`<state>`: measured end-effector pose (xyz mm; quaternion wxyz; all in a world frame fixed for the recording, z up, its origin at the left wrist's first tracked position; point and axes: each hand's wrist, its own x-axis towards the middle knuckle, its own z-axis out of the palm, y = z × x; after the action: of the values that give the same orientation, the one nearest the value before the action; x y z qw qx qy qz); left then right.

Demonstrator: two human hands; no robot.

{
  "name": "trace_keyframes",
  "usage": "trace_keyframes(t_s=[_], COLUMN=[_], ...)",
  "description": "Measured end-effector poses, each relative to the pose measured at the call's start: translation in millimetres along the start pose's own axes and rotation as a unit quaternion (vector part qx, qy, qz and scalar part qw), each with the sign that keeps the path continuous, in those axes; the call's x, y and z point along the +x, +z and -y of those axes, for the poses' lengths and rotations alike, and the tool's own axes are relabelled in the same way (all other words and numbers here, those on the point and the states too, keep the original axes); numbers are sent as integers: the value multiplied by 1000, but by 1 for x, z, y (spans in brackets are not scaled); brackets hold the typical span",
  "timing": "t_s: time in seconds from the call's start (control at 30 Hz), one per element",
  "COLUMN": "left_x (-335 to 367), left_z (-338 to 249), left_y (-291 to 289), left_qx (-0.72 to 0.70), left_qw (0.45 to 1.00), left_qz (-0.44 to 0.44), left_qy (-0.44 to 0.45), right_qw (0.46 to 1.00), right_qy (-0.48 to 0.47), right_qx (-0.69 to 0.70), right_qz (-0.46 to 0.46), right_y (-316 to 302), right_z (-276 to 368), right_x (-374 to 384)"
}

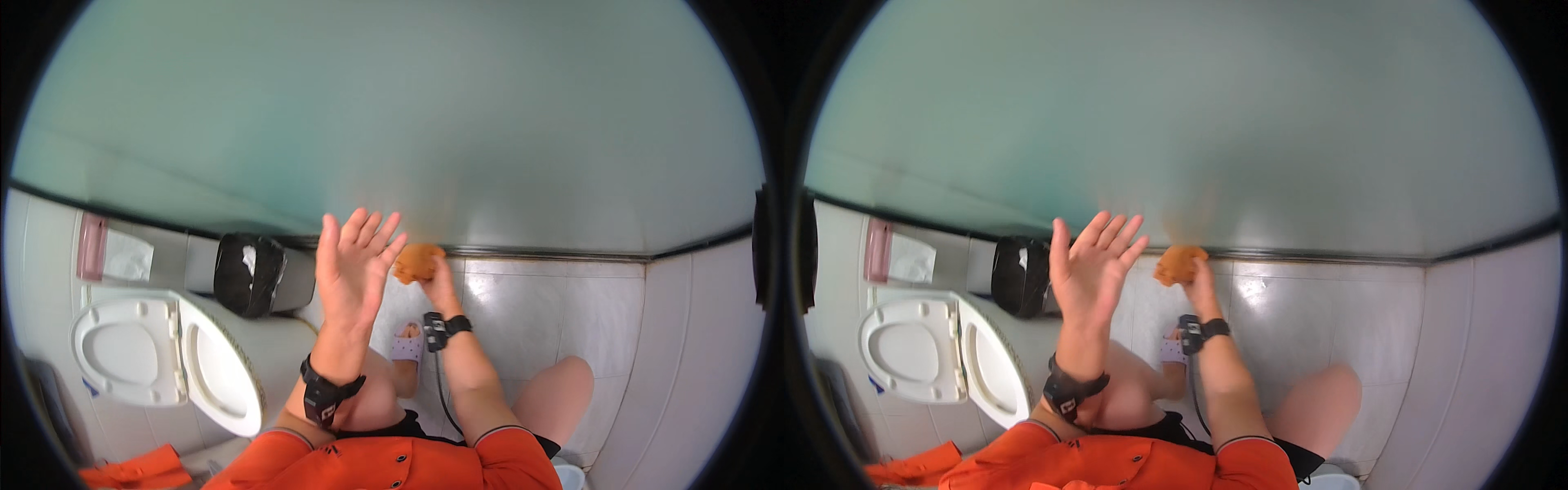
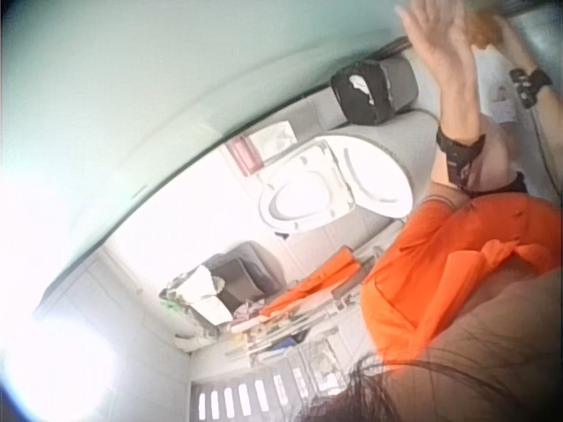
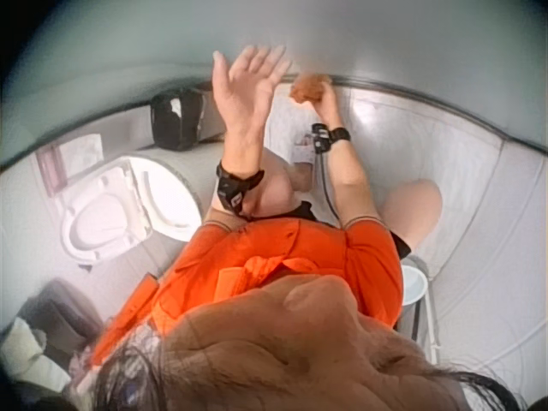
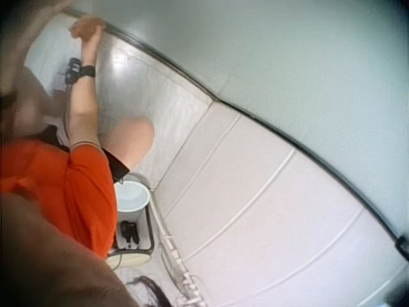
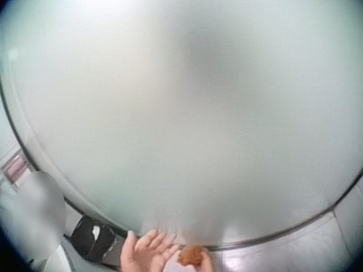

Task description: The person wipes the frosted glass panel and handle of a shower door using a cloth.

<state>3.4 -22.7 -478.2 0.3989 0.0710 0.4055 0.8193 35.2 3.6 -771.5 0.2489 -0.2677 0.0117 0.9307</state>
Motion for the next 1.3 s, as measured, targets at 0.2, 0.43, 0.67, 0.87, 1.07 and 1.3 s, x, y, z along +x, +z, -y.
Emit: trace_keyframes(t_s=[0.2,0.43,0.67,0.87,1.07,1.3], left_x=[2,7,4,4,4,3], left_z=[10,14,11,19,10,14], left_y=[19,18,10,18,16,12], left_qx=[11,32,28,35,33,55], left_qw=[999,999,999,998,996,995], left_qz=[-41,-20,9,39,73,82], left_qy=[-13,-21,-14,-26,-27,-12], right_qw=[992,979,934,646,675,800], right_qy=[-42,-160,-322,-480,-404,-370], right_qx=[85,124,-49,-256,-314,-238], right_qz=[84,39,-148,-535,-531,-409], right_y=[-17,-45,-106,-162,-187,-143], right_z=[71,136,238,378,451,378], right_x=[-60,-95,-134,-152,-158,-128])
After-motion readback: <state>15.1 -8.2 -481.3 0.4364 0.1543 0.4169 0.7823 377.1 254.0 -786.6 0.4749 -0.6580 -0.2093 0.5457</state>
